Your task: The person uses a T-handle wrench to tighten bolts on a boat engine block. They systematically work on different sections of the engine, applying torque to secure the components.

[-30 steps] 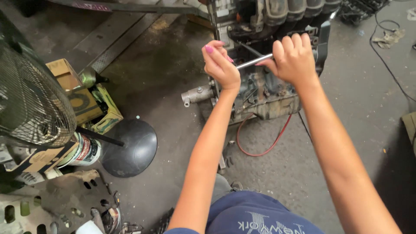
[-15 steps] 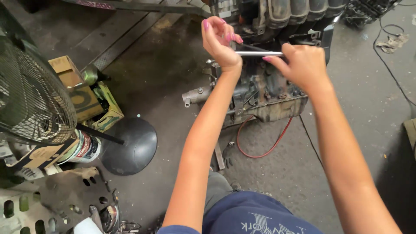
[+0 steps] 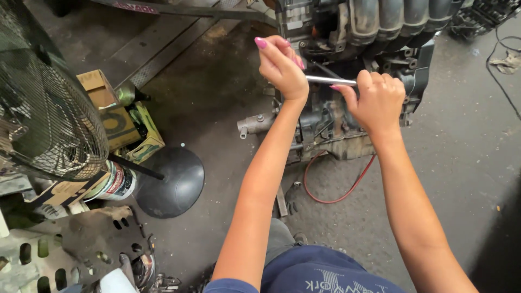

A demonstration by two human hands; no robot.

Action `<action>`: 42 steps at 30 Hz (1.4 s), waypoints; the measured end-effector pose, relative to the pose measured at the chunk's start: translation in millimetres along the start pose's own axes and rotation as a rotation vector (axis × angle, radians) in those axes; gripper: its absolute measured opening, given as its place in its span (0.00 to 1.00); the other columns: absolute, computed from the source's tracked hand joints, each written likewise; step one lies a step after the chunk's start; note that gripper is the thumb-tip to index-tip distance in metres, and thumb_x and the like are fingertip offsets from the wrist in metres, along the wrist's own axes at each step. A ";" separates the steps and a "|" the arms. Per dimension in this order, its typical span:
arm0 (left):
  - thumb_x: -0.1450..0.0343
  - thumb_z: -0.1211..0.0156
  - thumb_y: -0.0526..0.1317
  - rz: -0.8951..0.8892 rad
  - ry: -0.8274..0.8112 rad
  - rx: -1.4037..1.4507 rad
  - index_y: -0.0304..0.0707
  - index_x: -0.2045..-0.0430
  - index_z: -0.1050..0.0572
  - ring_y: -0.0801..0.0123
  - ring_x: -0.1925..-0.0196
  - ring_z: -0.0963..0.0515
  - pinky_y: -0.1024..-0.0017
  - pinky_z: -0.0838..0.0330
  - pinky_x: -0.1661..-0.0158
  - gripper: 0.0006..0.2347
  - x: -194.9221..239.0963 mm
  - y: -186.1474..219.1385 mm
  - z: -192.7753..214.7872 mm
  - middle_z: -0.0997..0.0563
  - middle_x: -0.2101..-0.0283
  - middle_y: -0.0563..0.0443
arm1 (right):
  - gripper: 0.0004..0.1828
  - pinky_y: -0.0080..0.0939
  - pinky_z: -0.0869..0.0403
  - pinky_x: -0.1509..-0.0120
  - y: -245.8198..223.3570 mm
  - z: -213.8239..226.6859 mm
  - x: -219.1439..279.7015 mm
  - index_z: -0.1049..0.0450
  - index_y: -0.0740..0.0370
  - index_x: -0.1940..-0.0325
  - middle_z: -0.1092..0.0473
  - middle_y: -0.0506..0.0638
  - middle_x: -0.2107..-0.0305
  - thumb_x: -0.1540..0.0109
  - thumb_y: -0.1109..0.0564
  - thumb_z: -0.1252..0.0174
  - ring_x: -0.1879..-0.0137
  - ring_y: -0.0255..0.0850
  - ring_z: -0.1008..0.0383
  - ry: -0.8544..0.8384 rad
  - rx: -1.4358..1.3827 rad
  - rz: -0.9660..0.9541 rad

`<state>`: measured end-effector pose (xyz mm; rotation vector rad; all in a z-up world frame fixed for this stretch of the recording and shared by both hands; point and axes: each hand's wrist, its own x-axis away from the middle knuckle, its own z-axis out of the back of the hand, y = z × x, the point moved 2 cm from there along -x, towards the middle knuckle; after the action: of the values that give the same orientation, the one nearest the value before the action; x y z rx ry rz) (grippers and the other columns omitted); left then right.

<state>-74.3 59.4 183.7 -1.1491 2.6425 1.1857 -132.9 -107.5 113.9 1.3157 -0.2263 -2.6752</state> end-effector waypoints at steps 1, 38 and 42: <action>0.24 0.67 0.54 0.002 -0.001 -0.001 0.41 0.83 0.38 0.79 0.89 0.47 0.80 0.46 0.88 0.21 -0.2 1.4 0.0 0.47 0.89 0.60 | 0.37 0.48 0.39 0.70 -3.9 0.1 2.6 0.40 0.57 0.74 0.35 0.51 0.79 0.30 0.25 0.49 0.73 0.51 0.33 -0.001 0.000 -0.002; 0.27 0.57 0.55 0.395 -0.183 0.359 0.42 0.84 0.36 0.79 0.91 0.50 0.79 0.57 0.92 0.19 18.3 -26.9 -45.2 0.47 0.90 0.59 | 0.27 0.32 0.52 0.75 26.9 11.4 -8.3 0.44 0.55 0.81 0.48 0.41 0.85 0.30 0.44 0.54 0.78 0.30 0.54 -0.828 -1.308 -0.448; 0.27 0.56 0.56 0.553 -0.146 0.261 0.42 0.81 0.37 0.75 0.90 0.43 0.76 0.46 0.90 0.19 59.5 -35.8 -38.9 0.43 0.89 0.58 | 0.26 0.39 0.50 0.69 16.1 16.9 -1.7 0.49 0.55 0.79 0.52 0.39 0.84 0.31 0.47 0.48 0.72 0.30 0.54 -0.503 -0.980 -0.398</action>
<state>-84.8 -18.4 170.6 -0.2829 2.9669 0.8796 -144.2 -121.7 128.6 0.3973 1.2380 -2.6815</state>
